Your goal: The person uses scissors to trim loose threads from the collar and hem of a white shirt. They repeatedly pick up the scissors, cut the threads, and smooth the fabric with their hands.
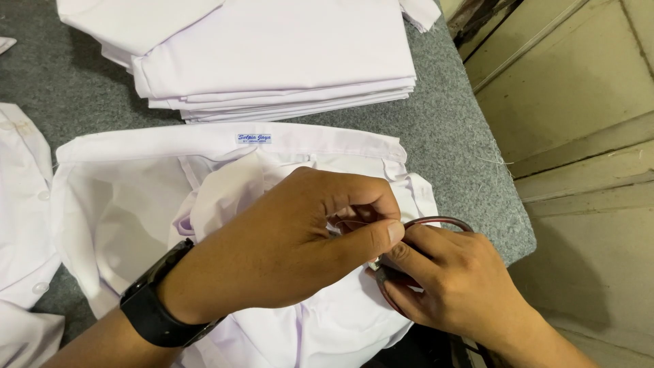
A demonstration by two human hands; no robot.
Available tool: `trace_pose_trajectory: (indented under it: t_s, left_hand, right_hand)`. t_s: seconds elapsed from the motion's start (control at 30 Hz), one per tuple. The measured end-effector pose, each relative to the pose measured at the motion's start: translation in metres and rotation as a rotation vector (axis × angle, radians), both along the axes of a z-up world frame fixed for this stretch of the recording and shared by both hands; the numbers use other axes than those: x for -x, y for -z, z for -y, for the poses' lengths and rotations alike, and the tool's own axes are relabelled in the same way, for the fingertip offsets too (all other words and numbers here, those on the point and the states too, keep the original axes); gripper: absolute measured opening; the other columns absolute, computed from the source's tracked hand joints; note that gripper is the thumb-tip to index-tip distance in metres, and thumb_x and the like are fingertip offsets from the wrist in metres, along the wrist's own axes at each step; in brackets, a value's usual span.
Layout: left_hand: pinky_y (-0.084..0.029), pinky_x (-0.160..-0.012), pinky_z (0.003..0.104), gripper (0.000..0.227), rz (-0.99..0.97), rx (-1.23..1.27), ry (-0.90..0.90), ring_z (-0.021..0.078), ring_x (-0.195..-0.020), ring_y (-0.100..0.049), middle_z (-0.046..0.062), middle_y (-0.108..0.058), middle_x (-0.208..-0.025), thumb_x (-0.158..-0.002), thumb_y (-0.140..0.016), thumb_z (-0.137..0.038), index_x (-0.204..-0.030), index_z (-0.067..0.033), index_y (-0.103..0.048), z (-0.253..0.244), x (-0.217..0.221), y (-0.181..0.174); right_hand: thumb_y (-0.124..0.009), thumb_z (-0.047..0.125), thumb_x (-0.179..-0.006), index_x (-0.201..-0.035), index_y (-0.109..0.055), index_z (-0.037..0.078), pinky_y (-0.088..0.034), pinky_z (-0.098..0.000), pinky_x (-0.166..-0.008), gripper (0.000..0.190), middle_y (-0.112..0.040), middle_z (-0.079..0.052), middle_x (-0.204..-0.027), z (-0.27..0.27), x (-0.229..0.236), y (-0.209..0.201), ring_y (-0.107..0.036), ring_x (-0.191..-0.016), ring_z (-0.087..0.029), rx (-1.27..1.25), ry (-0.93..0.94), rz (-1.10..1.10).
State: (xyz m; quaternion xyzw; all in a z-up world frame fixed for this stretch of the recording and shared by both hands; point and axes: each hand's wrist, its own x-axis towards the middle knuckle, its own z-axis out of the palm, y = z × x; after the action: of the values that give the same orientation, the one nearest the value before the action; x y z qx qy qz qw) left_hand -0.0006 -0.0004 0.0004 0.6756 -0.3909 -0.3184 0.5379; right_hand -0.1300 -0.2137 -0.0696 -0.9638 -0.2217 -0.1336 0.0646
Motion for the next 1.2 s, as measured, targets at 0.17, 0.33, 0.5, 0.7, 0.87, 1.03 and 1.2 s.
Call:
trace_pose_trajectory:
  t_s: [0.17,0.33,0.5,0.7,0.87,1.03,1.2]
  left_hand:
    - [-0.042,-0.056,0.026,0.026,-0.001,0.016,0.011,0.0072,-0.062,-0.050,-0.005,-0.058,-0.066,-0.094,-0.052,-0.031,-0.079,-0.0136,-0.064,0.001,0.000,0.002]
    - [-0.043,-0.057,0.026,0.026,0.023,-0.010,0.006,0.0072,-0.063,-0.052,-0.006,-0.061,-0.067,-0.093,-0.051,-0.032,-0.081,-0.0144,-0.066,0.002,0.001,0.002]
    - [-0.039,-0.055,0.028,0.029,0.030,-0.011,0.012,0.0087,-0.060,-0.048,-0.005,-0.057,-0.066,-0.094,-0.051,-0.035,-0.081,-0.0135,-0.064,0.002,0.002,0.003]
    - [-0.040,-0.055,0.028,0.029,0.019,0.011,0.006,0.0088,-0.062,-0.048,-0.004,-0.057,-0.066,-0.095,-0.051,-0.034,-0.082,-0.0127,-0.065,0.002,0.002,0.004]
    - [-0.039,-0.054,0.027,0.028,0.010,0.025,0.013,0.0080,-0.060,-0.046,-0.005,-0.054,-0.065,-0.096,-0.051,-0.032,-0.081,-0.0127,-0.064,0.002,0.003,0.004]
    - [-0.040,-0.055,0.027,0.032,0.026,0.054,0.015,0.0087,-0.062,-0.047,-0.004,-0.055,-0.067,-0.096,-0.049,-0.038,-0.081,-0.0127,-0.062,0.003,0.004,0.006]
    - [-0.042,-0.059,0.025,0.026,0.017,0.117,0.027,0.0075,-0.063,-0.049,-0.005,-0.055,-0.067,-0.099,-0.051,-0.027,-0.080,-0.0125,-0.061,0.000,0.002,0.000]
  right_hand:
    - [-0.072,0.032,-0.088,-0.109,-0.067,0.013,-0.046,-0.0395,-0.046,0.028,-0.059,-0.005,-0.089,0.000,0.000,0.001,-0.059,-0.062,-0.026,0.013,-0.016,-0.006]
    - [-0.073,0.030,-0.084,-0.110,-0.067,0.015,-0.047,-0.0407,-0.047,0.031,-0.064,-0.006,-0.093,-0.002,0.001,0.000,-0.062,-0.064,-0.028,-0.045,0.001,-0.057]
    - [-0.072,0.031,-0.086,-0.101,-0.066,0.013,-0.043,-0.0436,-0.045,0.025,-0.057,-0.008,-0.082,-0.007,-0.001,-0.005,-0.056,-0.059,-0.029,-0.023,0.013,-0.018]
    - [-0.073,0.026,-0.087,-0.106,-0.066,0.013,-0.043,-0.0392,-0.044,0.024,-0.052,-0.005,-0.080,0.000,0.000,0.002,-0.053,-0.056,-0.025,0.033,-0.015,0.001]
    - [-0.071,0.028,-0.083,-0.102,-0.065,0.013,-0.042,-0.0411,-0.042,0.026,-0.058,-0.007,-0.085,-0.007,0.000,-0.004,-0.056,-0.057,-0.027,-0.017,0.021,-0.024]
    - [-0.072,0.027,-0.087,-0.106,-0.066,0.014,-0.043,-0.0404,-0.044,0.025,-0.054,-0.004,-0.081,-0.002,0.001,0.003,-0.055,-0.060,-0.025,0.038,-0.006,0.018]
    - [-0.071,0.030,-0.086,-0.101,-0.064,0.013,-0.044,-0.0424,-0.045,0.024,-0.061,-0.008,-0.084,-0.011,0.000,-0.002,-0.060,-0.060,-0.029,-0.023,-0.009,0.006]
